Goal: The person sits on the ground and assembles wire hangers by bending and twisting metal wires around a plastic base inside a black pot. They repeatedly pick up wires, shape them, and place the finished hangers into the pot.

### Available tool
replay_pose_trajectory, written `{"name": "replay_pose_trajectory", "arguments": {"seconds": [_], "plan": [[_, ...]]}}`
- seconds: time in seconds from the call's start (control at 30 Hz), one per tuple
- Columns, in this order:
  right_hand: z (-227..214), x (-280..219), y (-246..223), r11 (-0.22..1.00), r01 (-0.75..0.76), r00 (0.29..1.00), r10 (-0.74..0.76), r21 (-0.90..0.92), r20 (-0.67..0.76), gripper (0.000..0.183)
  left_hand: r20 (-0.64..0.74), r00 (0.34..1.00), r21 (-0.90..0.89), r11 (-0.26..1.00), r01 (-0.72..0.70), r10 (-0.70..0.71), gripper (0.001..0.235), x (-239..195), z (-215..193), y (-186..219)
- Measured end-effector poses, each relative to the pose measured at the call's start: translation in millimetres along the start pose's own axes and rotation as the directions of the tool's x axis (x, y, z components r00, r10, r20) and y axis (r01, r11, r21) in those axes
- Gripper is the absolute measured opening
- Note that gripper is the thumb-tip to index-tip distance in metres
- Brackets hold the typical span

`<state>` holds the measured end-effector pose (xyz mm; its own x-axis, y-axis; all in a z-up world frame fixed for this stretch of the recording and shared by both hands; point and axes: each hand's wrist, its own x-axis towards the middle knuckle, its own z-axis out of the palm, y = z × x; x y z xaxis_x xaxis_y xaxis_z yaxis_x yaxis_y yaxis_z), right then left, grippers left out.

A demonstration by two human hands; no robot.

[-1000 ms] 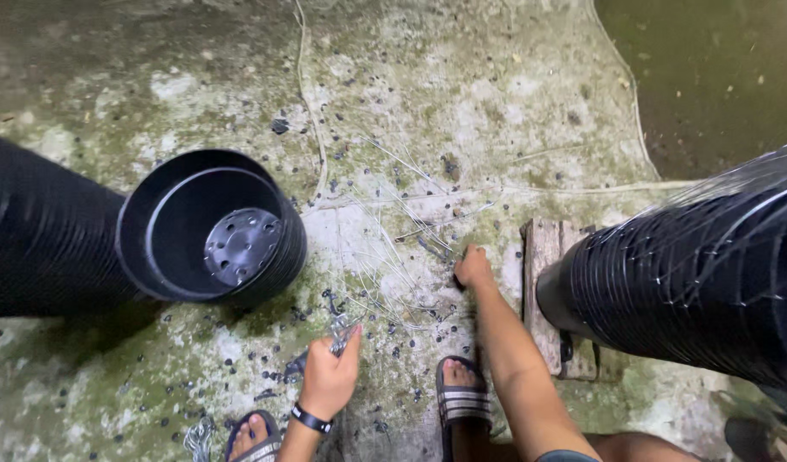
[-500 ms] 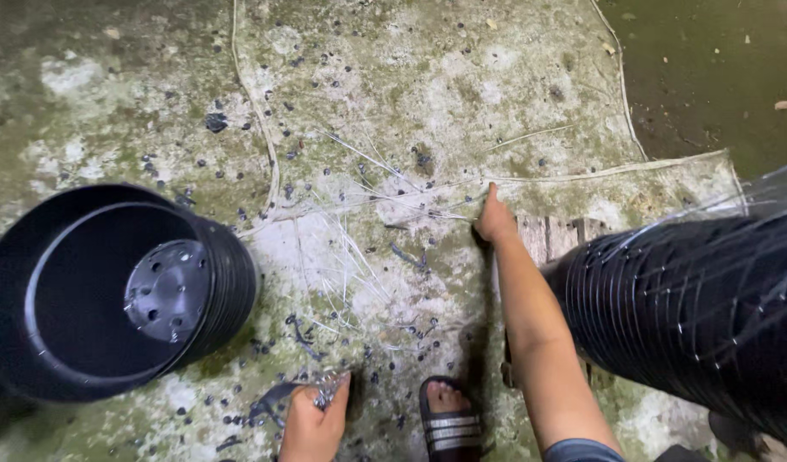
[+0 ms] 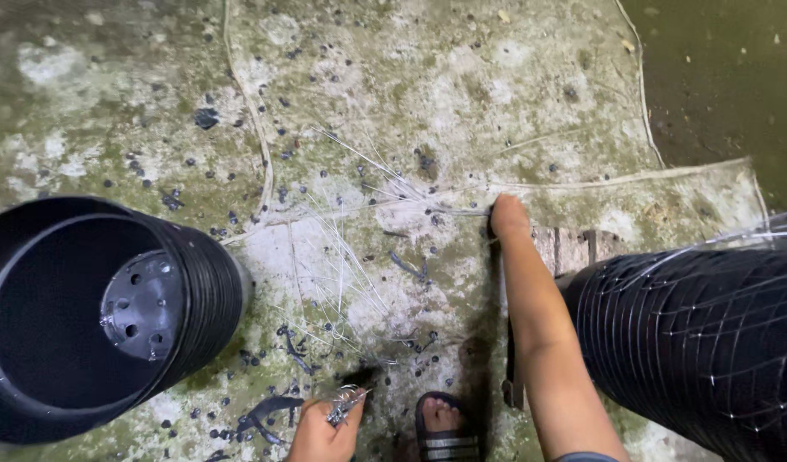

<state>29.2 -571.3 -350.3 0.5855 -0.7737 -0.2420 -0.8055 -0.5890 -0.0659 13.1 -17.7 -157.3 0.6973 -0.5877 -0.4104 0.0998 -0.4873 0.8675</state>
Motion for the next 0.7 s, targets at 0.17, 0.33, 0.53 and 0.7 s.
{"name": "replay_pose_trajectory", "arguments": {"seconds": [0.17, 0.33, 0.53, 0.7], "plan": [[-13.4, -12.2, -5.4, 0.925, 0.151, 0.988, -0.134, -0.348, 0.073, 0.027, -0.152, 0.982, -0.013, 0.993, -0.119, 0.116, 0.021, -11.7, 0.1, 9.1], [-64.4, -13.0, -35.3, 0.883, 0.192, 0.972, -0.110, -0.428, 0.208, 0.030, -0.153, 0.988, -0.053, 0.998, -0.038, 0.029, 0.037, -25.5, -8.5, 44.2], [-171.8, -76.6, -90.5, 0.880, 0.310, 0.920, -0.182, -0.359, 0.347, 0.028, -0.187, 0.964, -0.190, 0.956, -0.224, 0.188, 0.037, -52.3, -22.8, 93.1], [-283.9, -165.6, -132.1, 0.810, 0.462, 0.887, -0.424, -0.361, 0.182, 0.023, -0.246, 0.924, -0.099, 0.941, -0.325, 0.293, 0.043, -66.8, -33.8, 113.5]]}}
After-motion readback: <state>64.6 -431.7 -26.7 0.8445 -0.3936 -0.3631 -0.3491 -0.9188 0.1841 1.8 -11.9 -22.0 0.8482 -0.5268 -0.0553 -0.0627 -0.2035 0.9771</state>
